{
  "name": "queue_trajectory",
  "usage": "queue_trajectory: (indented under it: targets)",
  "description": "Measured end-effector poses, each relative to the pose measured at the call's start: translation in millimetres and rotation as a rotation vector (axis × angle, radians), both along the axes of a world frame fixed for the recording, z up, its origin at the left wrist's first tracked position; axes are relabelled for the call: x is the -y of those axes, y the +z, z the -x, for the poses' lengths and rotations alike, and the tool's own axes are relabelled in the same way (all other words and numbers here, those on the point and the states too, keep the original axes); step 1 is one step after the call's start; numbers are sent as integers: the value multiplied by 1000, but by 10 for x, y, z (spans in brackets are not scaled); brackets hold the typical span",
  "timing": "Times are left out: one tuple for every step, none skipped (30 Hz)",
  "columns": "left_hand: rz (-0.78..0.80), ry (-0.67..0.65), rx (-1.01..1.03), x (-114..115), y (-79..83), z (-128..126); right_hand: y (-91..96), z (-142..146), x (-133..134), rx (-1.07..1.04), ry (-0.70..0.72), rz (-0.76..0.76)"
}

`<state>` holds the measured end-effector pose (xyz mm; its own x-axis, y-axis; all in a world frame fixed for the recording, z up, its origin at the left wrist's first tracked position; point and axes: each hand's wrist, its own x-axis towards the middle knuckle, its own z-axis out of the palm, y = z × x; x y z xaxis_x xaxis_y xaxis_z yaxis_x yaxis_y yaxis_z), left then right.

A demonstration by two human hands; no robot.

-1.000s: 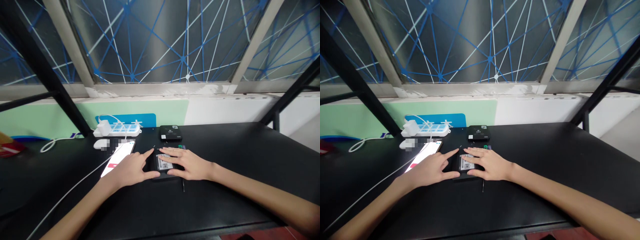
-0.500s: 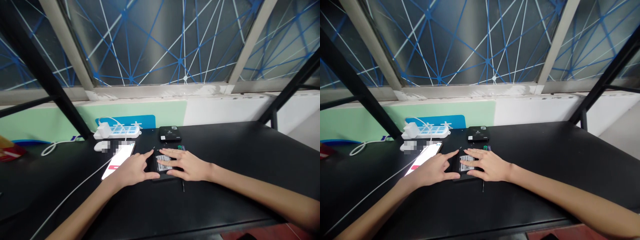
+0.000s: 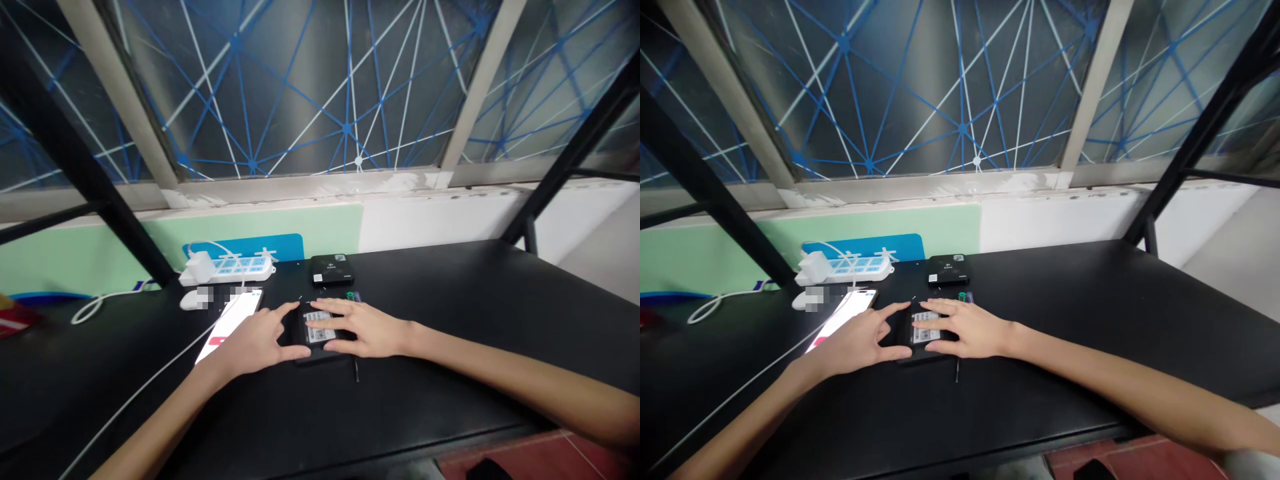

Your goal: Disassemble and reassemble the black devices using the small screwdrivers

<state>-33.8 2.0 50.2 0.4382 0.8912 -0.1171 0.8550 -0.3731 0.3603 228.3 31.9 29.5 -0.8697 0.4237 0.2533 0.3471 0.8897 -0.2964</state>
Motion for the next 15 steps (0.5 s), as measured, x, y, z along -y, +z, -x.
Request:
queue_trajectory:
  targets:
    - [4, 7, -2, 5, 10, -4, 9, -15, -9, -18, -5, 5]
    - [8, 8, -4, 8, 17, -6, 21, -37, -20, -42, -15, 1]
    - [8, 0, -4, 10, 21, -7, 37, -65, -33, -73, -36, -19]
    - [7, -11, -3, 10, 23, -7, 57, -98, -50, -104, -61, -47]
    - [5, -25, -2, 9, 23, -6, 81, -137, -69, -128, -103, -77]
    - [-1, -39, 1, 7, 24, -3, 106, -178, -91, -137, -152, -105]
    - [-9, -49, 4, 5, 25, 1, 132, -219, -115, -138, -205, -125]
    - [-12, -56, 7, 4, 28, 6, 157, -258, -141, -136, -277, -133]
    - [-12, -62, 8, 3, 34, 11, 179, -293, -168, -126, -369, -114]
    - [-8, -64, 7, 4, 43, 16, 196, -322, -196, -108, -468, -72]
    - [-1, -65, 6, 5, 55, 20, 207, -347, -222, -86, -545, -6]
    - [11, -66, 3, 8, 70, 24, 212, -366, -245, -61, -602, 67]
    - [25, -65, 2, 10, 84, 27, 211, -380, -266, -39, -627, 136]
    - [35, -63, 3, 13, 98, 29, 205, -390, -282, -18, -625, 204]
    - [44, -60, 6, 14, 108, 31, 195, -397, -295, -6, -611, 263]
